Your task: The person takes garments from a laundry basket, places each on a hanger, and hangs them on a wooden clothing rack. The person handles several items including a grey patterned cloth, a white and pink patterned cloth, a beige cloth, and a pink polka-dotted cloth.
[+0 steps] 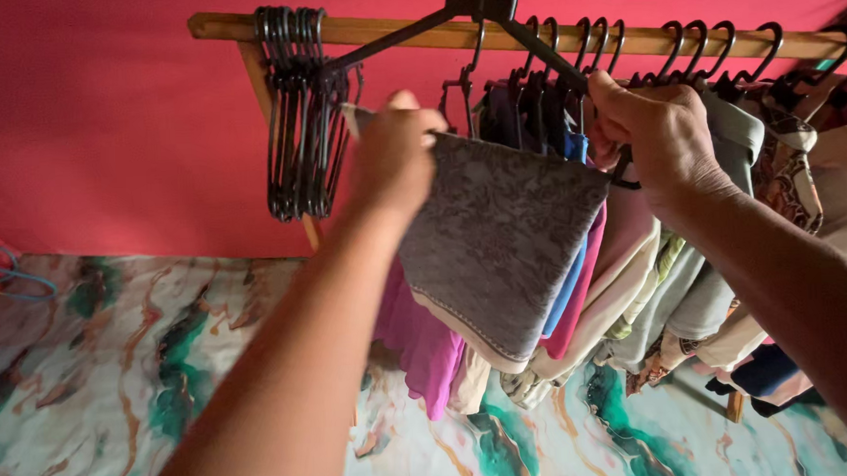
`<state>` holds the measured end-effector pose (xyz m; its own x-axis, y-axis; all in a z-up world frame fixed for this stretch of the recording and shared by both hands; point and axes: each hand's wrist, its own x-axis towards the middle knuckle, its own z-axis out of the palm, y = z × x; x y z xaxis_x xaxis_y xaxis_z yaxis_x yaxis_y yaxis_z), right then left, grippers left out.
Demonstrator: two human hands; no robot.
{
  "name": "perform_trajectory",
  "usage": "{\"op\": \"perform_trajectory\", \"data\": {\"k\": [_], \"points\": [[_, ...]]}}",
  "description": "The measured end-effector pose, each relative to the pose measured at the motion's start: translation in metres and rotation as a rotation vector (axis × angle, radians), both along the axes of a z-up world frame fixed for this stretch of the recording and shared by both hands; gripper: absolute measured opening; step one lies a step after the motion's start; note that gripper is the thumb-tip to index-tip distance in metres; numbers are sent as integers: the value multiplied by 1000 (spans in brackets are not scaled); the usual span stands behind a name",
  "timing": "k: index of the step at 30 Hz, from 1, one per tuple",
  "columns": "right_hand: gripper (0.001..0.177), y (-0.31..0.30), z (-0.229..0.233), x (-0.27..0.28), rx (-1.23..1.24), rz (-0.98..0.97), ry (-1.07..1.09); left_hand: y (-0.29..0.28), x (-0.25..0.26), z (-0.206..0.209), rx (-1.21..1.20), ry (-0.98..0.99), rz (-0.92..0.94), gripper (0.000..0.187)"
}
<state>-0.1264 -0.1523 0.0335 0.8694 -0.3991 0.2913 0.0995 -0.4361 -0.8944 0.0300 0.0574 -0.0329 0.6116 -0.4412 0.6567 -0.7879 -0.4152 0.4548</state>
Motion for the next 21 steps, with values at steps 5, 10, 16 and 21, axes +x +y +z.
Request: {"op": "perform_trajectory", "data": {"k": [5, 10, 16, 21], "points": [[60, -8, -4, 2, 1, -73, 50, 17, 25, -2, -42, -37, -174, 11], [56, -12, -8, 4, -63, -24, 86, -5, 34, 4, -21, -44, 6, 5], [52, -12, -10, 9, 112, 89, 2, -18, 44, 20, 38, -172, 251, 10], [50, -13, -8, 14, -29, -14, 19, -27, 18, 25, 98, 420, -371, 19]]}}
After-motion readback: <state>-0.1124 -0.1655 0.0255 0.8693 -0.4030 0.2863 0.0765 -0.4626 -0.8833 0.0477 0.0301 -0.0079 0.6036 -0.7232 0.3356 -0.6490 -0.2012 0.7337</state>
